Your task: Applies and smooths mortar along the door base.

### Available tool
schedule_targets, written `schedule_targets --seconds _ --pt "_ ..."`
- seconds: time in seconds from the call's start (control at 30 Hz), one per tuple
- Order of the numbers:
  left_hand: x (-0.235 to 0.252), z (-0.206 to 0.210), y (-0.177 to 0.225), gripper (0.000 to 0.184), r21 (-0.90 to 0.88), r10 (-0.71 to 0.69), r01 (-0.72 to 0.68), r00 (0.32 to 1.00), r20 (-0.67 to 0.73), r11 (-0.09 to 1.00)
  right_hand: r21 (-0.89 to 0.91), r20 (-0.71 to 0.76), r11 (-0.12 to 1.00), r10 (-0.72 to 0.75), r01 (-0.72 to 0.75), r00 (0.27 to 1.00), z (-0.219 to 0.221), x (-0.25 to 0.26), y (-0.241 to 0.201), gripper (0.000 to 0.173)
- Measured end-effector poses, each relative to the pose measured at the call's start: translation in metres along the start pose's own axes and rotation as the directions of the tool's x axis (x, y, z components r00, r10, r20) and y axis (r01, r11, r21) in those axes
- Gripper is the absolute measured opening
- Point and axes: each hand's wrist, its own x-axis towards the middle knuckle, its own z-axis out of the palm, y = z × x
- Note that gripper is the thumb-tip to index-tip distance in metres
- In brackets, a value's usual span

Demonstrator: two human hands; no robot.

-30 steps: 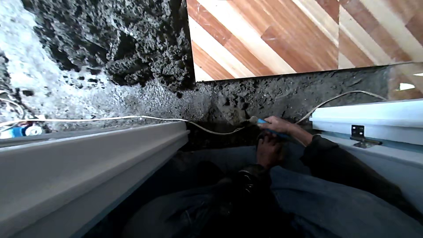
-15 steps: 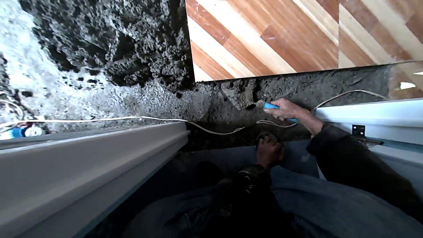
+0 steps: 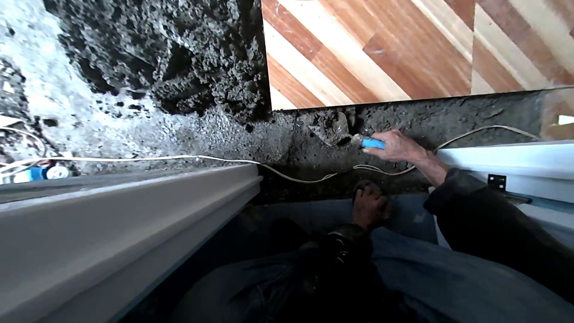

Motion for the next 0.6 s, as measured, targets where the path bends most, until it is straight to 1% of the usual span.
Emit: schedule_targets --seconds 0.03,0.07,0.13,0.17,0.2,0.23,0.27,0.3,0.33,0.4,0.43,0.47,0.53,0.57,0.6 --pt "0.000 0.001 0.000 0.023 -0.002 0.006 -0.006 1.000 -0.006 1.000 -0.003 -0.010 1.000 0.005 -0.005 1.000 -0.007 -0.010 -0.017 0.037" --pt "-0.001 0.000 0.001 0.024 -0.002 0.012 -0.012 1.000 -0.008 1.000 0.010 -0.008 0.999 0.040 -0.040 0.999 -0.020 -0.025 -0.046 0.033" --pt "-0.002 -0.002 0.003 0.025 -0.010 0.009 -0.009 1.000 0.021 1.000 0.022 0.009 0.989 0.148 -0.148 0.989 -0.045 -0.048 -0.097 0.028" --pt "-0.001 -0.004 0.004 0.025 -0.018 0.006 -0.005 0.999 0.040 1.000 0.048 0.040 0.988 0.147 -0.148 0.988 -0.053 -0.046 -0.107 0.028" --pt "-0.001 -0.006 0.004 0.025 -0.025 0.003 -0.002 0.999 0.052 1.000 0.084 0.099 0.989 0.110 -0.119 0.989 -0.059 -0.032 -0.109 0.031" --pt "-0.001 -0.006 0.003 0.024 -0.026 0.000 0.002 0.999 0.052 1.000 0.123 0.162 0.991 0.034 -0.054 0.986 -0.060 -0.008 -0.103 0.035" --pt "0.000 -0.005 0.001 0.023 -0.023 0.006 -0.005 0.999 0.039 1.000 0.178 0.225 0.984 -0.032 -0.009 0.974 -0.066 0.017 -0.106 0.038" --pt "0.001 -0.004 0.000 0.022 -0.021 0.014 -0.014 1.000 0.021 1.000 0.240 0.258 0.970 -0.083 0.019 0.963 -0.075 0.039 -0.121 0.040" --pt "0.001 -0.003 0.000 0.021 -0.019 0.020 -0.020 1.000 -0.001 1.000 0.309 0.254 0.950 -0.122 0.039 0.960 -0.084 0.056 -0.143 0.041" --pt "0.002 -0.003 -0.001 0.022 -0.026 0.015 -0.015 1.000 -0.009 1.000 0.467 0.220 0.884 -0.143 0.025 0.965 -0.095 0.082 -0.190 0.046" --pt "0.001 -0.003 -0.001 0.022 -0.036 0.008 -0.008 1.000 -0.004 0.999 0.498 0.218 0.867 -0.144 0.017 0.965 -0.098 0.091 -0.209 0.049" --pt "0.001 -0.002 0.000 0.022 -0.047 -0.003 0.003 1.000 0.011 0.999 0.484 0.248 0.875 -0.143 0.005 0.958 -0.100 0.096 -0.219 0.051" --pt "0.001 -0.002 -0.001 0.024 -0.072 -0.016 0.018 0.999 0.027 0.997 0.390 0.311 0.920 -0.152 0.020 0.938 -0.092 0.084 -0.214 0.049" --pt "0.000 -0.002 -0.001 0.025 -0.077 -0.019 0.021 0.999 0.030 0.997 0.327 0.319 0.944 -0.137 0.027 0.938 -0.083 0.062 -0.206 0.046" --pt "0.000 -0.003 0.000 0.026 -0.073 -0.020 0.022 0.999 0.033 0.997 0.194 0.382 0.980 -0.036 -0.042 0.923 -0.082 0.031 -0.205 0.042"
